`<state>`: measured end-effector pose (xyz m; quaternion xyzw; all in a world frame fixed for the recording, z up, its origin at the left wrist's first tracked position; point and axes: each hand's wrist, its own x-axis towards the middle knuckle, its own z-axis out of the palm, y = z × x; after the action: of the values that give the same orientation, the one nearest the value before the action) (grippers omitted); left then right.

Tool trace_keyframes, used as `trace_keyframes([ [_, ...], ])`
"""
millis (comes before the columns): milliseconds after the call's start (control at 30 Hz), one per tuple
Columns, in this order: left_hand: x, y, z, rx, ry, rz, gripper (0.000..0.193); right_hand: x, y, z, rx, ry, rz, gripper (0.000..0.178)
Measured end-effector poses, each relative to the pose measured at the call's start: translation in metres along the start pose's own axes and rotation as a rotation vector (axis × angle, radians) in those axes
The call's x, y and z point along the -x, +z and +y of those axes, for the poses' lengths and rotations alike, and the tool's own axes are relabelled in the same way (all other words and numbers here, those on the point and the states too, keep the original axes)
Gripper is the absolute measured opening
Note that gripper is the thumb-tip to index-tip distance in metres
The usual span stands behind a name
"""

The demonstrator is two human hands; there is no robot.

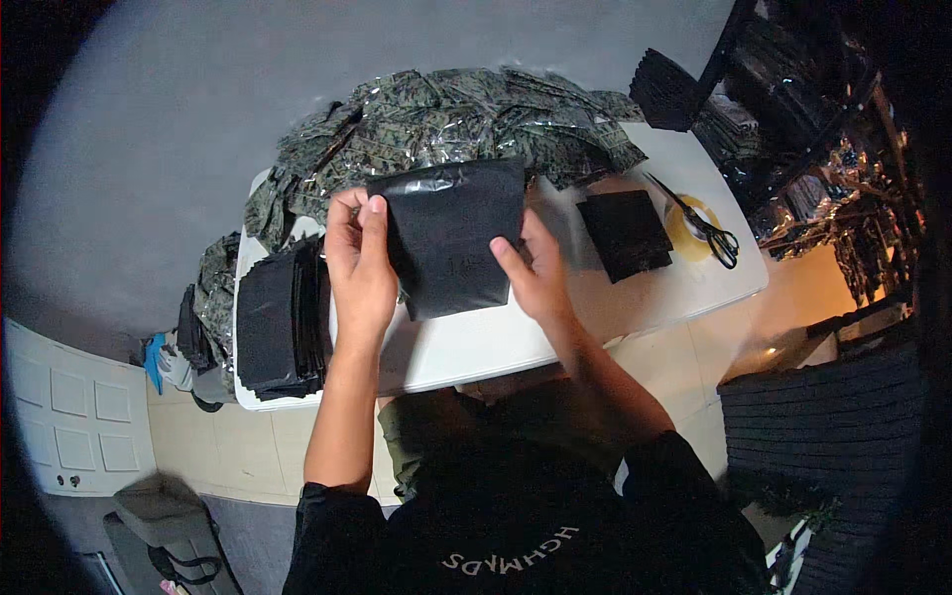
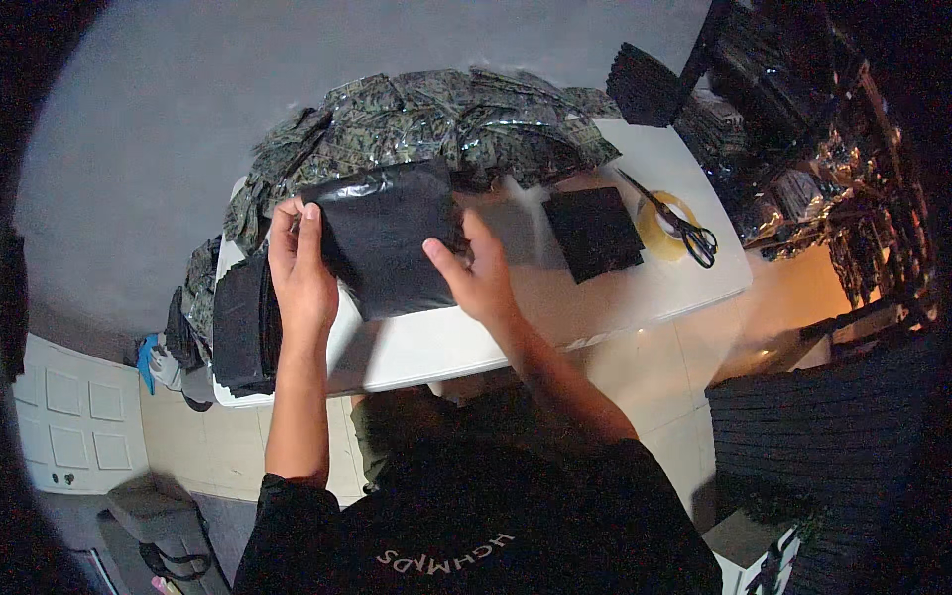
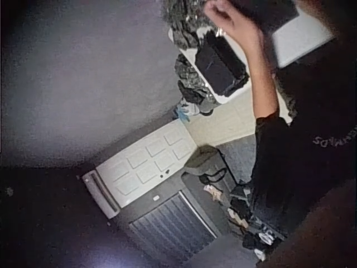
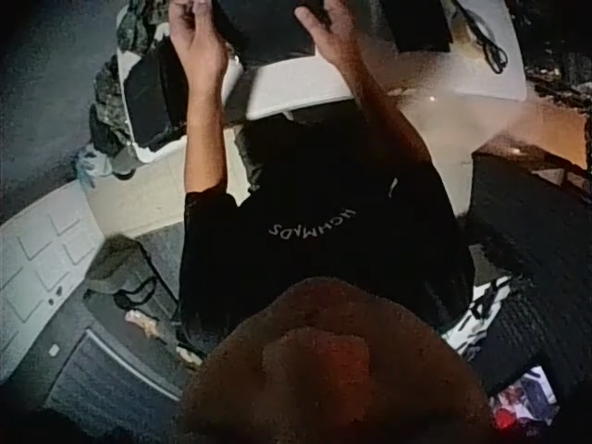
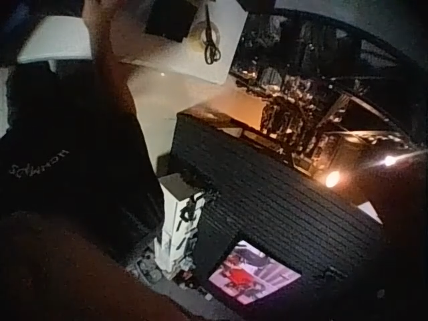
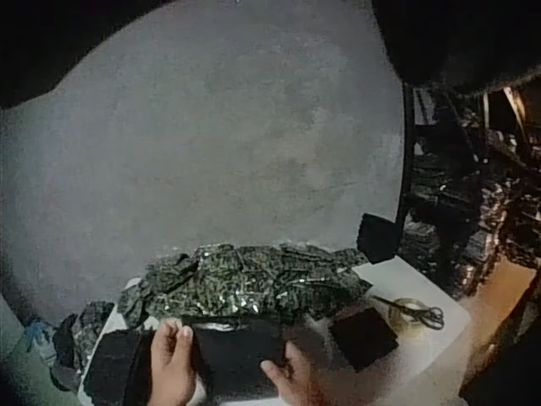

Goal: Packaging small camouflage bags into black pouches and sealing them.

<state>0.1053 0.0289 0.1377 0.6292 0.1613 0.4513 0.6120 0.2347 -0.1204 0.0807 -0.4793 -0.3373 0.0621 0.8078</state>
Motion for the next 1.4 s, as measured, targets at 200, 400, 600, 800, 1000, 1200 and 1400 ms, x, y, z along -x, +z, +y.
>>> trace_keyframes([
  [200, -0.004, -0.001, -0.005, 0.103, -0.053, -0.071, 0.018, 0.002, -0.008, 0.01, 0.25, -0.03, 0.045, 0.023],
  [400, 0.054, 0.003, -0.044, -0.059, -0.055, -0.097, 0.022, -0.001, -0.009, 0.001, 0.274, -0.019, 0.072, 0.019],
  [600, 0.075, -0.007, -0.073, -0.442, 0.136, -0.065, 0.03, -0.003, -0.011, -0.007, 0.248, 0.015, 0.07, 0.017],
  [800, 0.061, -0.019, -0.066, -0.21, 0.029, -0.025, 0.037, -0.005, -0.018, -0.012, 0.327, 0.003, 0.09, 0.018],
  [1000, 0.042, 0.002, -0.029, -0.086, -0.021, -0.148, 0.022, -0.001, -0.019, 0.001, 0.283, 0.073, 0.03, 0.016],
  [1200, 0.03, 0.009, -0.034, -0.096, 0.053, 0.033, 0.017, 0.012, -0.008, -0.007, 0.367, 0.049, 0.027, 0.018],
  [1400, 0.034, 0.027, -0.022, -0.08, 0.072, 0.096, 0.024, 0.032, -0.015, 0.014, 0.576, 0.001, 0.064, 0.03],
])
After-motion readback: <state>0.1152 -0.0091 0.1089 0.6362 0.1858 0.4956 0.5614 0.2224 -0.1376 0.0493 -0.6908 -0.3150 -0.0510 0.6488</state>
